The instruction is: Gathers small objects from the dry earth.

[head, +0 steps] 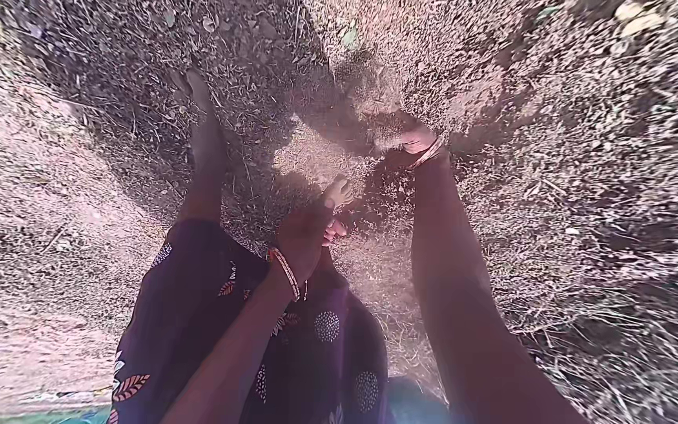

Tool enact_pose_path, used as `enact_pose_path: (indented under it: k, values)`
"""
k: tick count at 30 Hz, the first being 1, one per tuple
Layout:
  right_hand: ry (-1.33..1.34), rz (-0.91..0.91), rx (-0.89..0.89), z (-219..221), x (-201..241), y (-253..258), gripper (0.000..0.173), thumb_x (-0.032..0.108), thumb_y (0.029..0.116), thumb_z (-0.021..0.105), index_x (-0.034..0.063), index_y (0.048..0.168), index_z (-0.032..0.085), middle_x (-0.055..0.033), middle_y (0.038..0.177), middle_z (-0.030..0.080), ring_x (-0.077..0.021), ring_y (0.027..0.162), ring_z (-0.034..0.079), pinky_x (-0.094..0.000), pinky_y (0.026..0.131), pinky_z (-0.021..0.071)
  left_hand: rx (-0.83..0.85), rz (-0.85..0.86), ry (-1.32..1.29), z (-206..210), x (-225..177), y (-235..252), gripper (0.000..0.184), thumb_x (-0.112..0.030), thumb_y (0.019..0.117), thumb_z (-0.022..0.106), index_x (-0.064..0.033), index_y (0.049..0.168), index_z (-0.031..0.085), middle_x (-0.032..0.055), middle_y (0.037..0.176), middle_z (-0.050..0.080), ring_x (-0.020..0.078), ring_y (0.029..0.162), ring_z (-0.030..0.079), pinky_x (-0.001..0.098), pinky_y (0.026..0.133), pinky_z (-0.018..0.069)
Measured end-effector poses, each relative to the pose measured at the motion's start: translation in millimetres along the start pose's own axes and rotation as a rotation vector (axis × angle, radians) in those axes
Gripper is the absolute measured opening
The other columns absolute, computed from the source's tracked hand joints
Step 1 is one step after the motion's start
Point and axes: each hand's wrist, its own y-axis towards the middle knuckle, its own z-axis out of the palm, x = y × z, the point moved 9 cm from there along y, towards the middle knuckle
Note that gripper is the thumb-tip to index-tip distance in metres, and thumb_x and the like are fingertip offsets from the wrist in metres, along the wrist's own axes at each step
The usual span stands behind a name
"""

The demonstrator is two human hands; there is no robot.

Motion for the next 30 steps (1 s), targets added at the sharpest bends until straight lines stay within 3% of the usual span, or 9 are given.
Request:
enact_pose_path:
  k: [3,5,7,11,14,18,23,28,30]
  values:
    - [-0.064,0.005,0.006,-1,6,11,0.055,-0.001,0.0752,0.069,0.0205,0.124,0.055,0.0111,0.103,0.072,-0.0021,0.089,0.070,-0.0244,0.074,0.0615,-0.001,-0.002,0.008,-3,0,-2,0.044,-0.024,0.1113,0.042,-0.0028,0.083,0.068,0.0002,0.074,0.066,0.0068,0.067,0.063,0.0235,0.069,0.0548]
    - [-0.102,0.070,-0.030,-7,-1,19,0.076,-0.003,0.0782,0.064,0.0162,0.148,0.041,-0.0033,0.127,0.061,-0.0185,0.109,0.066,-0.0423,0.080,0.0632,0.009,-0.003,0.015,-2,1,-3,0.045,-0.025,0.1115,0.042,-0.0029,0.083,0.068,0.0007,0.074,0.066,0.0074,0.068,0.063,0.0247,0.069,0.0551]
    - [-0.142,0.105,-0.127,-8,2,24,0.070,-0.003,0.0845,0.059,0.0165,0.150,0.042,-0.0077,0.141,0.055,-0.0263,0.120,0.062,-0.0533,0.083,0.0611,0.015,0.006,0.022,-2,-1,0,0.046,-0.025,0.1116,0.041,-0.0021,0.083,0.068,0.0014,0.074,0.066,0.0083,0.069,0.063,0.0253,0.070,0.0550]
    - [-0.517,-0.029,-0.500,-23,12,43,0.063,-0.008,0.0857,0.064,0.0029,0.147,0.053,-0.0173,0.154,0.050,-0.0246,0.127,0.060,-0.0375,0.098,0.0537,0.024,0.007,0.039,-4,0,-2,0.046,-0.026,0.1119,0.040,-0.0023,0.085,0.068,0.0012,0.075,0.066,0.0078,0.069,0.063,0.0254,0.071,0.0548]
    - [-0.514,-0.008,-0.539,-1,-2,71,0.067,0.008,0.0910,0.071,0.0031,0.153,0.046,-0.0214,0.153,0.048,-0.0284,0.137,0.051,-0.0398,0.111,0.0442,0.035,0.037,0.035,-4,-2,-1,0.047,-0.026,0.1123,0.039,-0.0034,0.082,0.066,0.0011,0.075,0.066,0.0077,0.069,0.063,0.0248,0.069,0.0548]
    - [-0.781,0.045,-0.314,97,-24,90,0.103,0.041,0.0818,0.086,0.0166,0.164,0.029,-0.0308,0.168,0.017,-0.0502,0.152,0.024,-0.0640,0.121,0.0252,-0.002,0.064,0.008,-8,-2,-3,0.044,-0.022,0.1118,0.039,-0.0029,0.084,0.068,0.0015,0.077,0.067,0.0085,0.071,0.063,0.0256,0.071,0.0542]
    - [-1.128,0.065,0.087,152,-63,47,0.054,0.004,0.0851,0.073,0.0111,0.138,0.065,-0.0253,0.161,0.038,-0.0418,0.141,0.048,-0.0531,0.112,0.0459,-0.091,0.119,-0.053,-18,-10,-6,0.044,-0.023,0.1120,0.038,-0.0063,0.083,0.066,-0.0019,0.076,0.067,0.0055,0.067,0.062,0.0220,0.066,0.0537]
    - [-0.862,0.263,-0.386,43,-74,5,0.058,0.011,0.0875,0.076,0.0044,0.142,0.058,-0.0259,0.136,0.061,-0.0387,0.119,0.064,-0.0571,0.100,0.0533,-0.113,0.150,-0.079,-24,-11,-6,0.045,-0.026,0.1121,0.037,-0.0084,0.083,0.065,-0.0032,0.076,0.065,0.0057,0.068,0.062,0.0236,0.067,0.0549]
    - [-0.738,0.240,-0.278,41,-63,-7,0.063,0.012,0.0911,0.075,0.0001,0.147,0.049,-0.0263,0.131,0.063,-0.0352,0.113,0.067,-0.0530,0.099,0.0547,-0.125,0.155,-0.108,-26,-8,-6,0.045,-0.026,0.1120,0.037,-0.0084,0.083,0.066,-0.0030,0.077,0.066,0.0062,0.069,0.062,0.0243,0.068,0.0549]
